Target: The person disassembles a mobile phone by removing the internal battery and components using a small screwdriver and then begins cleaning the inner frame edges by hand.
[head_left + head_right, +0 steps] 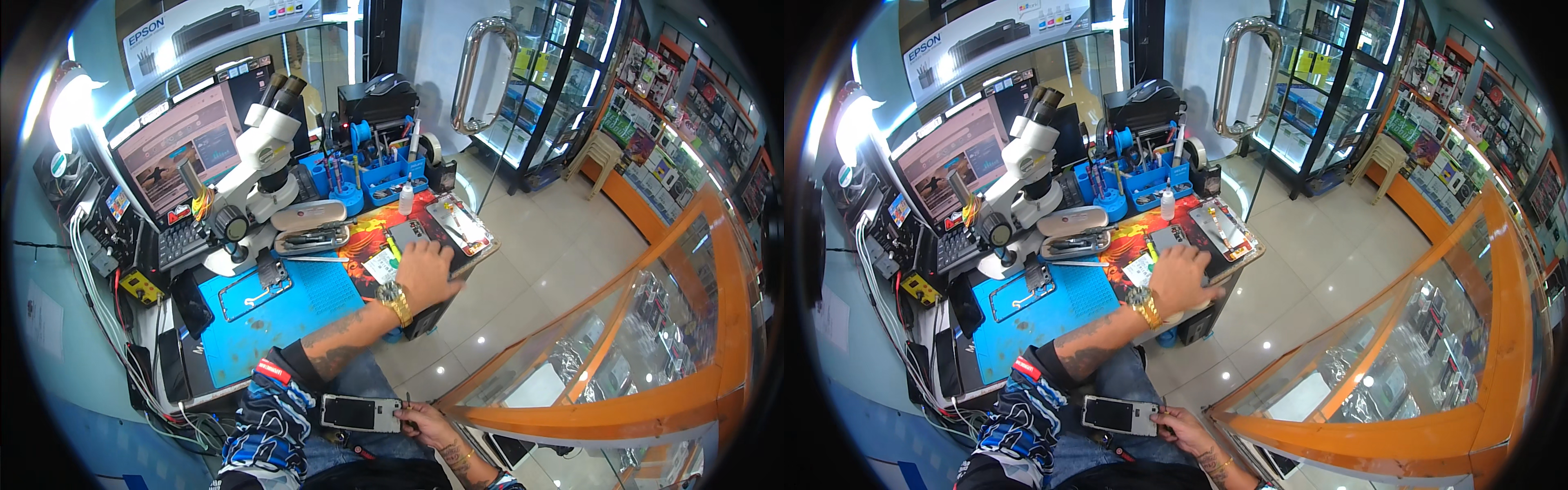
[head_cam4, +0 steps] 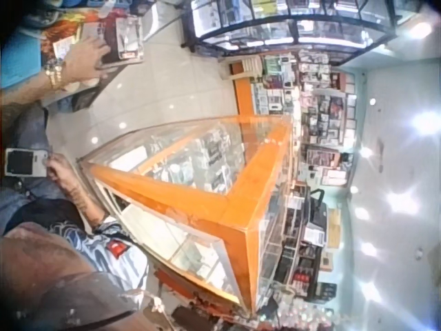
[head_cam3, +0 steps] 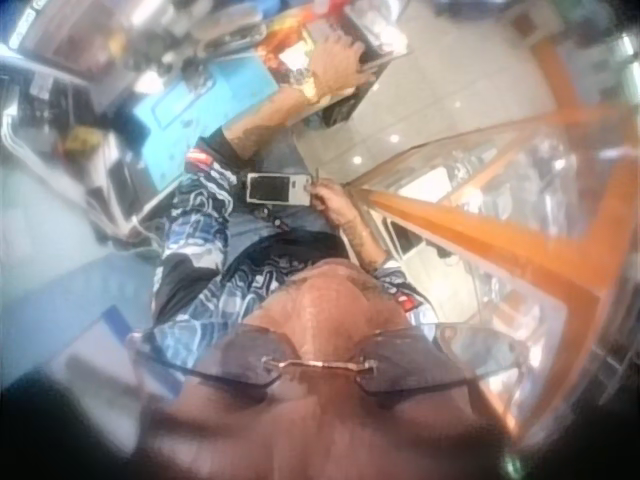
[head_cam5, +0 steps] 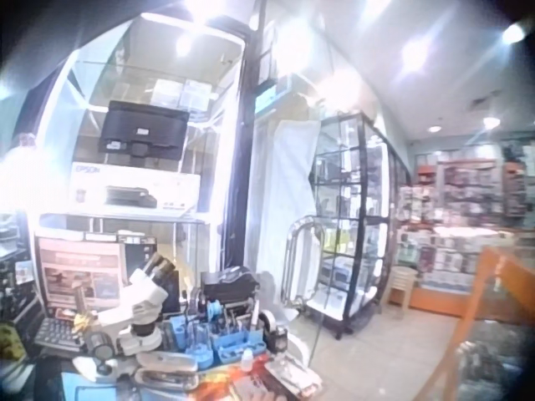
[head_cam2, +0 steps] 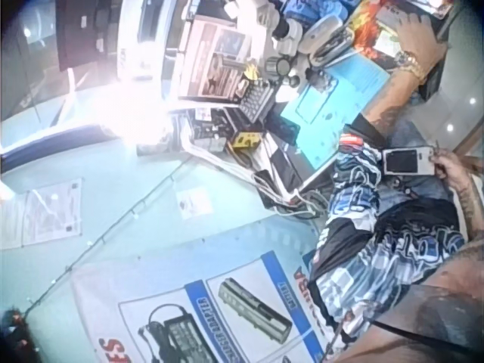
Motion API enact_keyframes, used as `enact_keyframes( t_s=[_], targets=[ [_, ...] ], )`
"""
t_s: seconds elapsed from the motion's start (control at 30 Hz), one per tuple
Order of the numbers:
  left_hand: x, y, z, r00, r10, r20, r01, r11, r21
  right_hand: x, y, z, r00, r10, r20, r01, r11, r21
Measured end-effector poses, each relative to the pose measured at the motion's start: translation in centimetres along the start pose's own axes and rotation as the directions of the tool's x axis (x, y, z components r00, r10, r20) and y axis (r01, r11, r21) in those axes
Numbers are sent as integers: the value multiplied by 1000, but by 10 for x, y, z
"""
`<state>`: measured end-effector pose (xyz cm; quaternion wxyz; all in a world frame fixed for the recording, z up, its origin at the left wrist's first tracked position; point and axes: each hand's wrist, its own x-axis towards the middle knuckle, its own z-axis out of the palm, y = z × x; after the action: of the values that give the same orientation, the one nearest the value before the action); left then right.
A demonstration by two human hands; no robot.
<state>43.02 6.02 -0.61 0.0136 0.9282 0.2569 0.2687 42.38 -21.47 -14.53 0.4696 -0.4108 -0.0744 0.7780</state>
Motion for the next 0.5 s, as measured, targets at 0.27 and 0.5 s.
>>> enact_keyframes(
  t_s=[0.27,0.5],
  targets=[
    [-35,23,0,989,142,49,-148,981,128,1,-4,7,1000,3,-4,-3,999,-35],
    [-38,31,-22,883,297,-364,-338,940,-52,2,1,9,1000,19,-3,-19,998,-57]
  ],
)
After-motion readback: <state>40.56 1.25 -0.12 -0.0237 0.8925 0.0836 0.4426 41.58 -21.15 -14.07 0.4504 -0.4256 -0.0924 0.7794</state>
